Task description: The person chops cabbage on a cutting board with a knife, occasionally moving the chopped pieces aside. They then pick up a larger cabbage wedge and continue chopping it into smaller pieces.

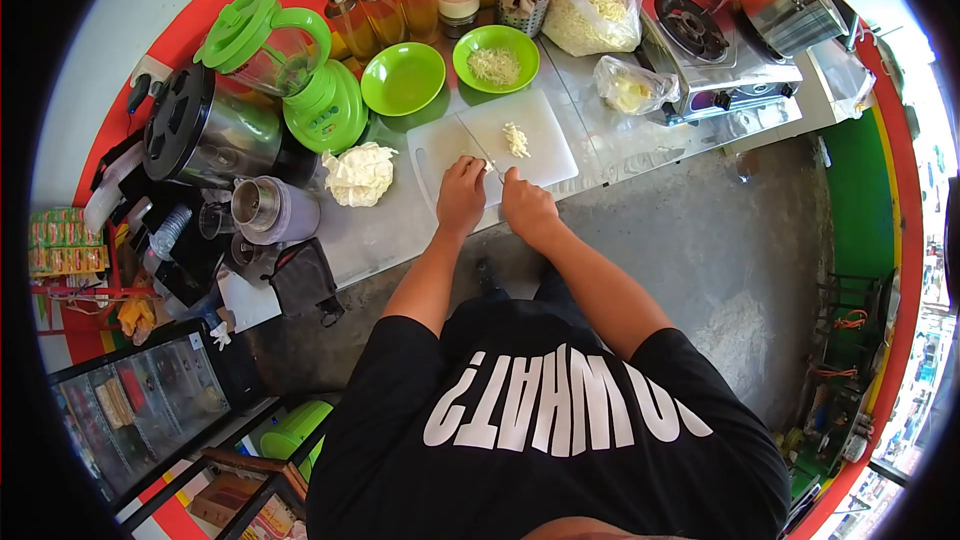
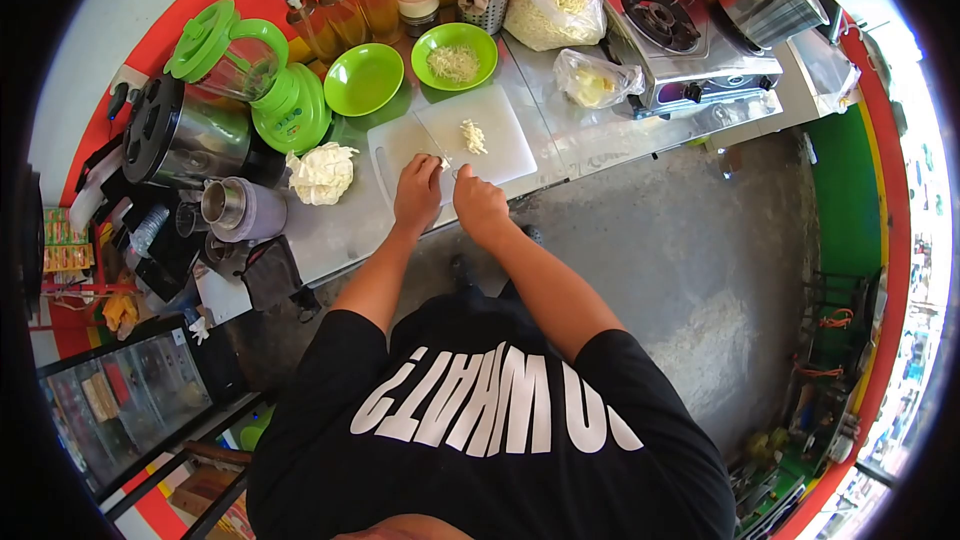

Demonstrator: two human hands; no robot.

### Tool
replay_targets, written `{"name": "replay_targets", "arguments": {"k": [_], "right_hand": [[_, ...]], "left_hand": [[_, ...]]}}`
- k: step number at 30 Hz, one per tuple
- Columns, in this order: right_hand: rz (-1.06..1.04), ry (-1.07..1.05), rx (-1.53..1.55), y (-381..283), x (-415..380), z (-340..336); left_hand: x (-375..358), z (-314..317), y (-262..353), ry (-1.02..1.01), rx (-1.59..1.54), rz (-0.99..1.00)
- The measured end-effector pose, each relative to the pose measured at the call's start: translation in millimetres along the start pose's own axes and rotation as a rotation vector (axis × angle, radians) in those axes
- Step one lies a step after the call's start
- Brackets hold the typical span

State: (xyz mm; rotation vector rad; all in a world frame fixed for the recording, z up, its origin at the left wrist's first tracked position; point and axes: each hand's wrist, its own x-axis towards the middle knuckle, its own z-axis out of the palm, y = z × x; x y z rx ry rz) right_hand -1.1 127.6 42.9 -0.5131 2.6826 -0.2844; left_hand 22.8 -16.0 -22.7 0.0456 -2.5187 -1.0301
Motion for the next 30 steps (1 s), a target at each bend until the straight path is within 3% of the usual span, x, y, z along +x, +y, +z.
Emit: {"name": "replay_targets", "arguments": {"k": [10,18,25,30], "right_hand": [[0.053,-0.006,0.007,5,-23,26],[-0.025,-0.006,-0.01,-6,-12,-7],[0.066,-0.03,0.025,2,-6,21],[-0.058,0.01,-0.002,12,12,0]], "left_hand": [[1,-4,4,0.014,-0.034,-0.009],[0,1,-2,0.009,-0.041,0.014],[2,-4,3,-0.003,-0.046,-0.02],[2,-3,3,0.001,-0.05,-0.026]]}}
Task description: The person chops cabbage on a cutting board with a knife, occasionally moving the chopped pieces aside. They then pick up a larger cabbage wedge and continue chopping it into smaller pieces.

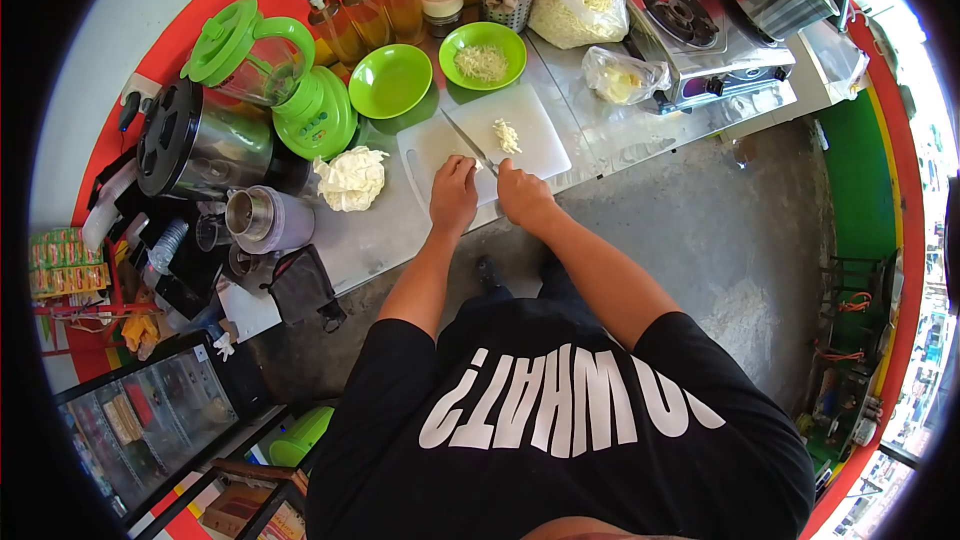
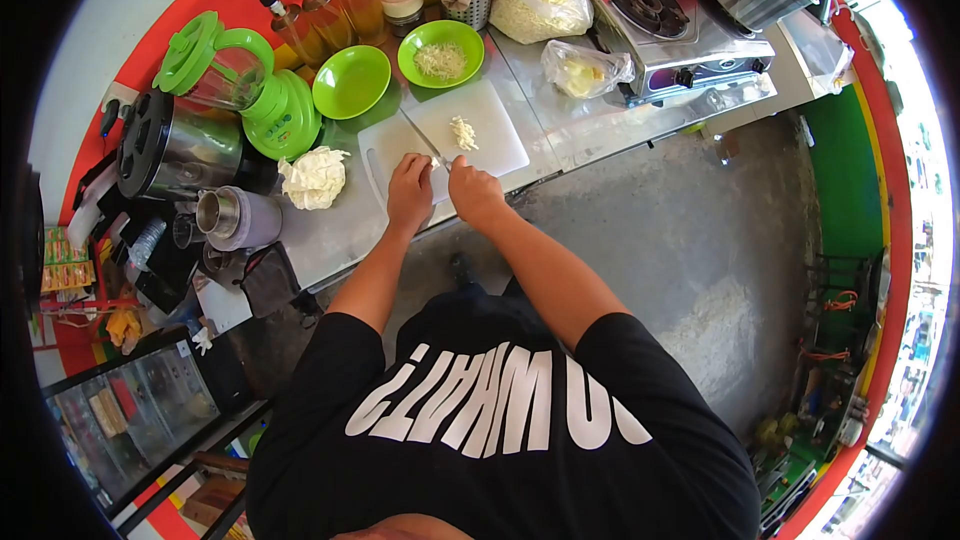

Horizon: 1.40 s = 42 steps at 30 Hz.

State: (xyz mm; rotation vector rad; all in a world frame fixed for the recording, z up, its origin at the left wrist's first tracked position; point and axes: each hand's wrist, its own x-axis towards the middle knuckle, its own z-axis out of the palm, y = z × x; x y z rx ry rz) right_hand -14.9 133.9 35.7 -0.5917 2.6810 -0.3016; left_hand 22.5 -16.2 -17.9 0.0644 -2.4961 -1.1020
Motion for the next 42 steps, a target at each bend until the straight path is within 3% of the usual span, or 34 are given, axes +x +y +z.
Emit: {"name": "replay_targets", "arguments": {"k": [9,15,21,30,35,42], "right_hand": [[0.129,-0.036,0.062,-9,-26,19],[0.025,-0.014,0.033,-7,-8,4],[0.128,-0.066,0.169,-17,-26,6],[0.043,-0.069,0.09,-11,-7,2],[0.066,-0.076,0.077,-16,-26,-2],[0.11,-0.074,0.108,-15,-18,22]], "left_hand": [[1,-1,6,0.057,-0.012,0.031],[1,1,3,0.058,0.005,0.033],[2,2,5,0.059,0.02,0.002],[4,-6,3,0.033,-0.072,0.005],[11,-19,-10,-0.129,-0.061,0.087],[13,-17,-12,-0.15,-0.009,0.129]]}}
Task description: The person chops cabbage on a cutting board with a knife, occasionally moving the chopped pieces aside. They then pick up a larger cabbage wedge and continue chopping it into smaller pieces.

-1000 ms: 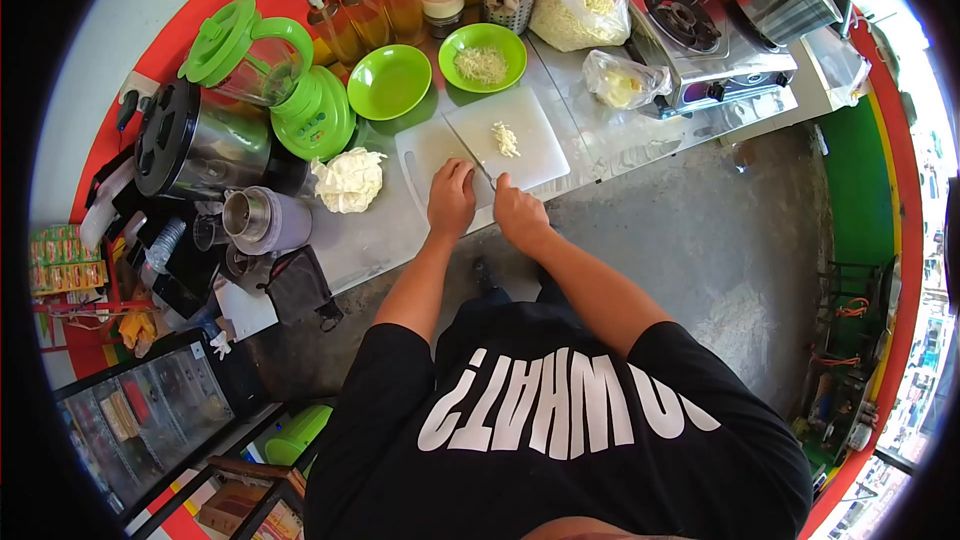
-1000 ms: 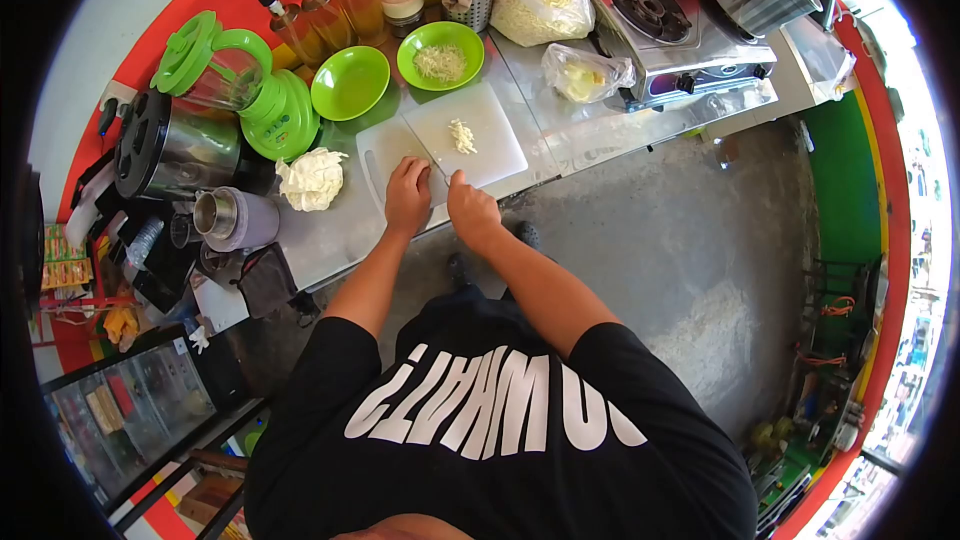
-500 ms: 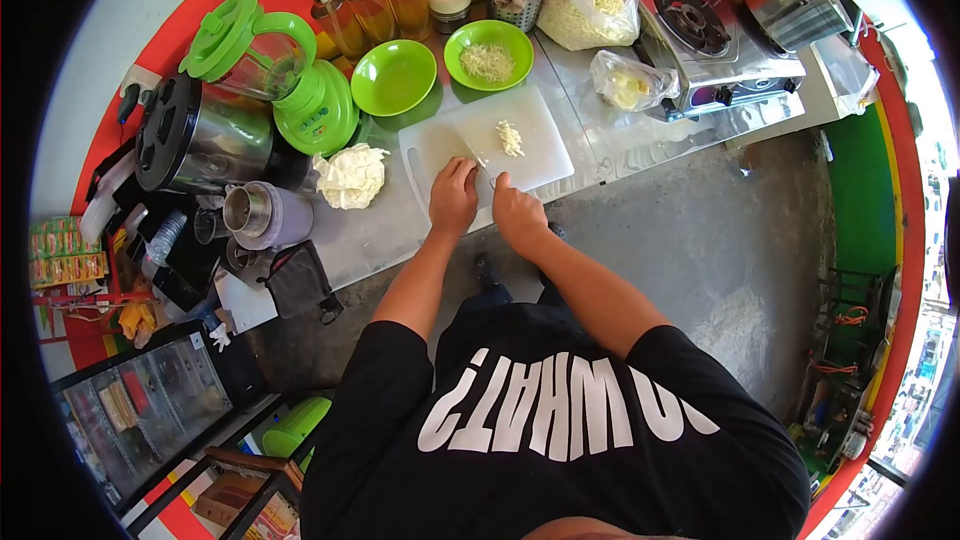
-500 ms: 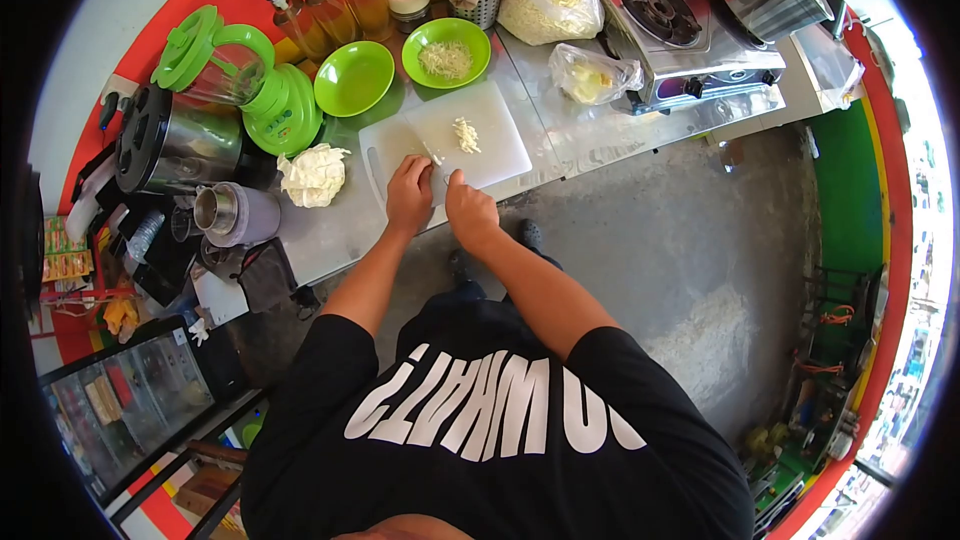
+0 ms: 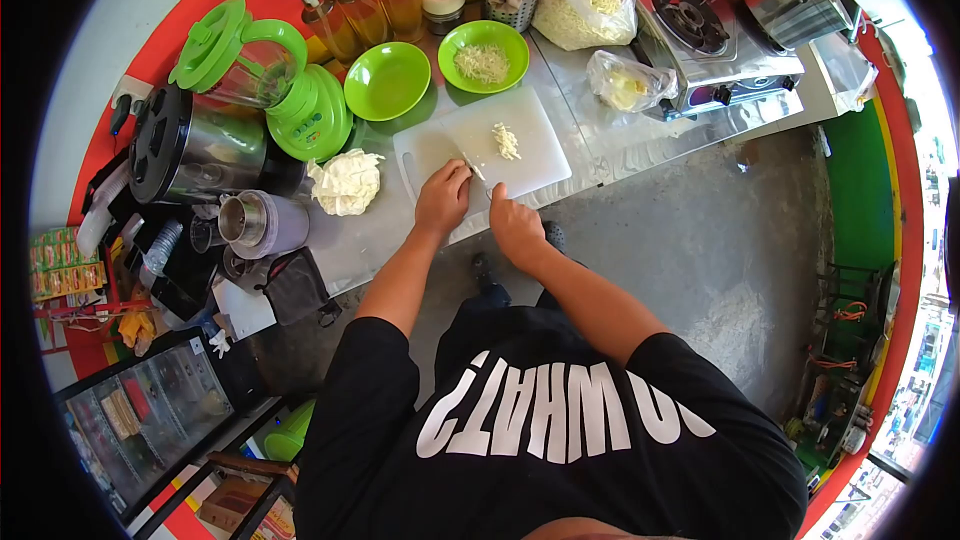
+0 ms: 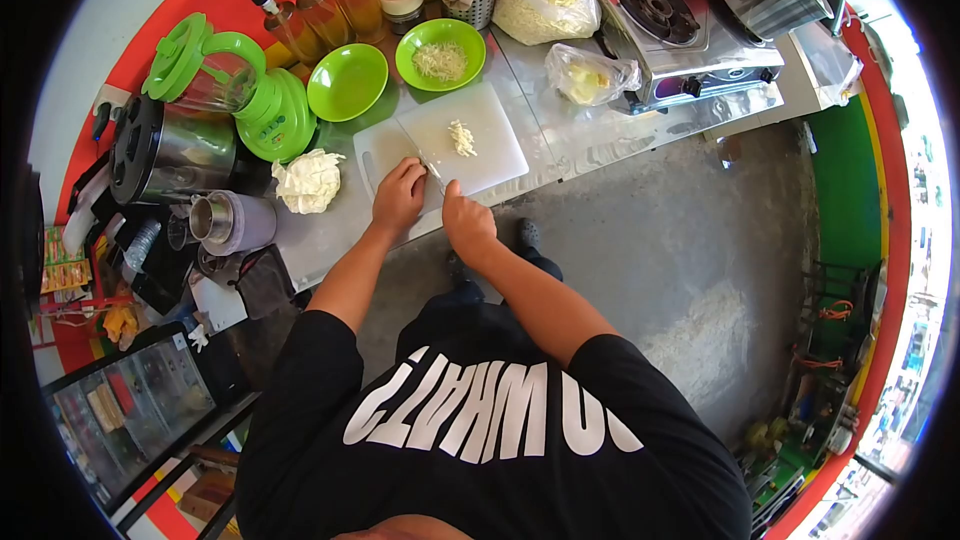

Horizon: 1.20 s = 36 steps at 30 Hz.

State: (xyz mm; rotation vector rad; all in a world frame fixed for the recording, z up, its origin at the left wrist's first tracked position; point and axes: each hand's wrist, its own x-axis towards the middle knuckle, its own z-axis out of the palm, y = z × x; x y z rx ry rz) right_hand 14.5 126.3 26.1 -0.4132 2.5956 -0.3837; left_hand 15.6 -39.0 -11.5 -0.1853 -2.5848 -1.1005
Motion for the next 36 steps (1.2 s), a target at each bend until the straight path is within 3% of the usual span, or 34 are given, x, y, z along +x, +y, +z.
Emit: {"name": "replay_targets", "arguments": {"k": [8,15,36], "right_hand": [[-0.064,-0.013,-0.068,-5,1,-35],[-0.015,-0.022,-0.111,3,-10,-2],[-0.053,-0.05,-0.083,-4,8,-31]], "left_hand": [[0,1,3,0.024,0.057,0.023],[1,-1,6,0.014,0.013,-0.011],[-1,2,1,0.023,0.04,0.01]]}}
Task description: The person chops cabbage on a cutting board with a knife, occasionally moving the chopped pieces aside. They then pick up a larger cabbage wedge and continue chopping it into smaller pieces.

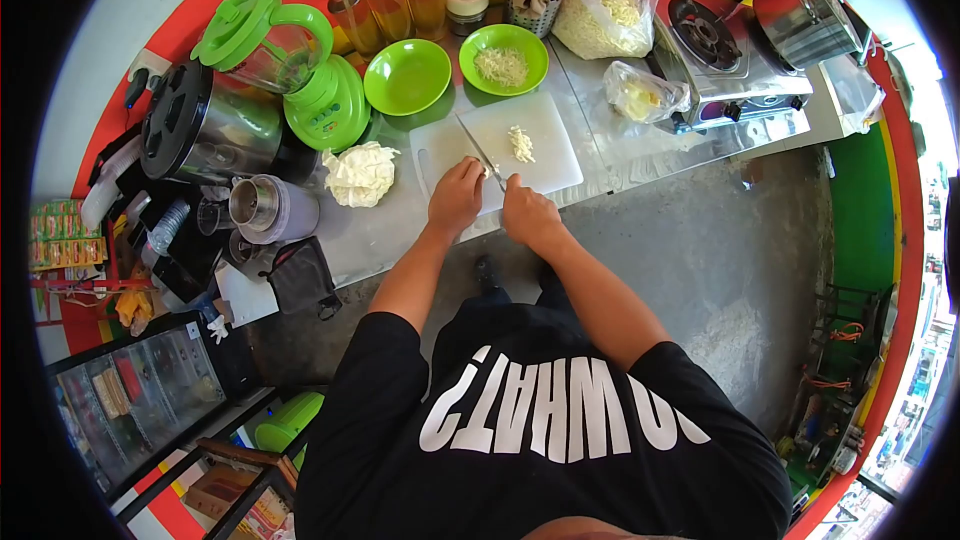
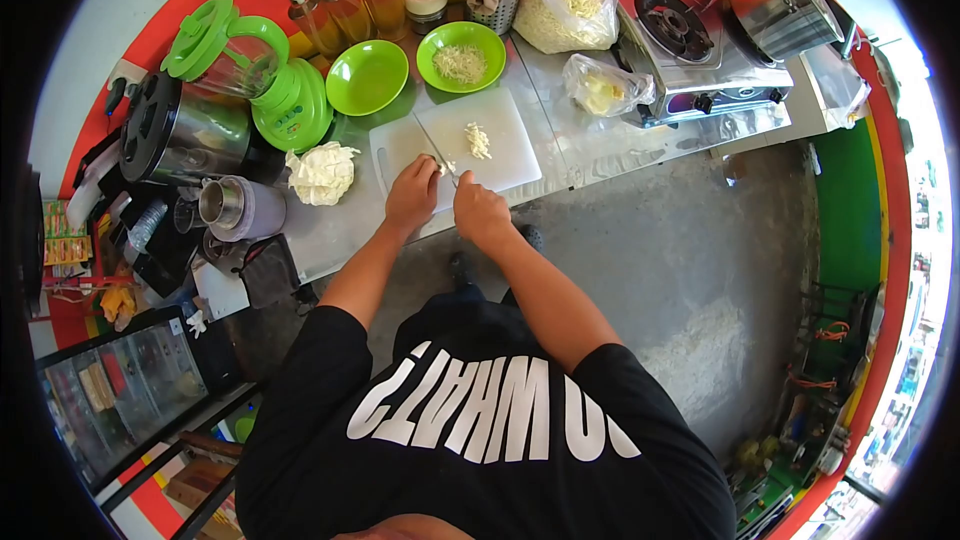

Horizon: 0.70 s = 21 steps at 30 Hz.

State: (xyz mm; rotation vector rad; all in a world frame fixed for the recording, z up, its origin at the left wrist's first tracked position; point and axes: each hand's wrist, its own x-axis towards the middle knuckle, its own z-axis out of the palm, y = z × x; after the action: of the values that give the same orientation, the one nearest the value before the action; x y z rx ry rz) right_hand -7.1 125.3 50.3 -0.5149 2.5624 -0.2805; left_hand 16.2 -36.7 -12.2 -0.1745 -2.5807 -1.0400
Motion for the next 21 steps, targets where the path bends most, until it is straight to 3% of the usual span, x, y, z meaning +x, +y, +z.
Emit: {"name": "replay_targets", "arguments": {"k": [13,19,21], "right_hand": [[0.017,0.047,-0.009,7,-11,33],[-0.01,0.021,0.132,26,-16,35],[0.066,0.087,0.248,36,-22,33]], "left_hand": [[0,-1,0,-0.039,-0.015,-0.045],[1,0,1,0.004,0.098,-0.029],[0,0,0,0.03,0.124,-0.012]]}}
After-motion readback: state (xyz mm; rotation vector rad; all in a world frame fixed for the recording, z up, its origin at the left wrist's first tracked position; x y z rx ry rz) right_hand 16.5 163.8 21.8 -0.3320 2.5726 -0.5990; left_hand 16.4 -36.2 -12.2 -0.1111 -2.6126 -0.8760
